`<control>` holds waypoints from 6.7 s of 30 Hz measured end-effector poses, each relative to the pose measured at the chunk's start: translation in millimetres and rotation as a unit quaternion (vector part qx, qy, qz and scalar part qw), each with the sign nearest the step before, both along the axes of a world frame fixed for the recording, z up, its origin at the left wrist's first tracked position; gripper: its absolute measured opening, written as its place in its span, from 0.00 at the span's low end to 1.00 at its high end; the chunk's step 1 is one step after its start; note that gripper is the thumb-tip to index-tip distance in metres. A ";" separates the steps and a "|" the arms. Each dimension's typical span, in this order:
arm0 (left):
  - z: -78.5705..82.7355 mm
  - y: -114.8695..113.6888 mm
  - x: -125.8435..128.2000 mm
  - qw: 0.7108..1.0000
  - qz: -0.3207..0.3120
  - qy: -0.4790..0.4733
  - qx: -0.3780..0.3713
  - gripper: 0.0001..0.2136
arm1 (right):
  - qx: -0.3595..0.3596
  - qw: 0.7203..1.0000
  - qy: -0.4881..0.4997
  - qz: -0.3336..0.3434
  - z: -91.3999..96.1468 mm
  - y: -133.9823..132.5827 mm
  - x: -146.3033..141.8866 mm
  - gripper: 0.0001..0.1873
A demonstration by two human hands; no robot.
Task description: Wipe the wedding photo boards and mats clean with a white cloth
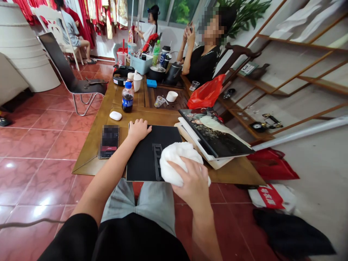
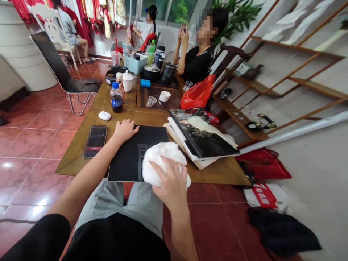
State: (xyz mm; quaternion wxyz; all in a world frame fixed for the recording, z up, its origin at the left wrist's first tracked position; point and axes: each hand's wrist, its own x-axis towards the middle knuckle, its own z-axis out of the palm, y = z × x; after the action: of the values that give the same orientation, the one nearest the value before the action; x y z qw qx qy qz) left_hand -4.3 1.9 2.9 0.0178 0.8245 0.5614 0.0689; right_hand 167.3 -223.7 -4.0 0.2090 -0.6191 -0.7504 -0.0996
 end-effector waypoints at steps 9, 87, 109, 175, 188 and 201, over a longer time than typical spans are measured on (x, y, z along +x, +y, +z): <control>2.3 -0.3 1.7 1.000 -0.002 0.007 -0.003 0.20 | -0.052 0.982 0.012 0.179 7.4 7.9 -72.5 0.38; 2.8 -1.7 1.0 1.000 -0.003 0.006 -0.009 0.20 | -0.029 0.985 0.023 0.170 5.9 8.7 -66.9 0.38; 0.0 -0.5 0.8 1.000 -0.004 -0.002 -0.009 0.20 | -0.004 0.998 0.027 0.056 0.1 1.5 -25.1 0.34; -3.2 1.3 0.8 1.000 0.002 -0.001 0.002 0.21 | -0.008 0.997 0.013 0.079 7.0 36.0 -12.6 0.29; -3.4 1.0 1.3 1.000 0.003 -0.004 0.000 0.21 | -0.014 0.992 0.022 0.122 10.7 -26.4 1.1 0.33; -2.0 1.3 0.4 1.000 0.002 0.000 -0.005 0.20 | -0.027 0.998 0.017 0.062 7.6 60.5 -17.9 0.29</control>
State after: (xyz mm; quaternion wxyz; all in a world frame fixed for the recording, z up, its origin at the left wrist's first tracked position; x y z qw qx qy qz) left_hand -3.9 3.2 1.0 0.0215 0.8234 0.5631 0.0661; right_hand 149.4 -163.2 3.6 0.2107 -0.5786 -0.7859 -0.0553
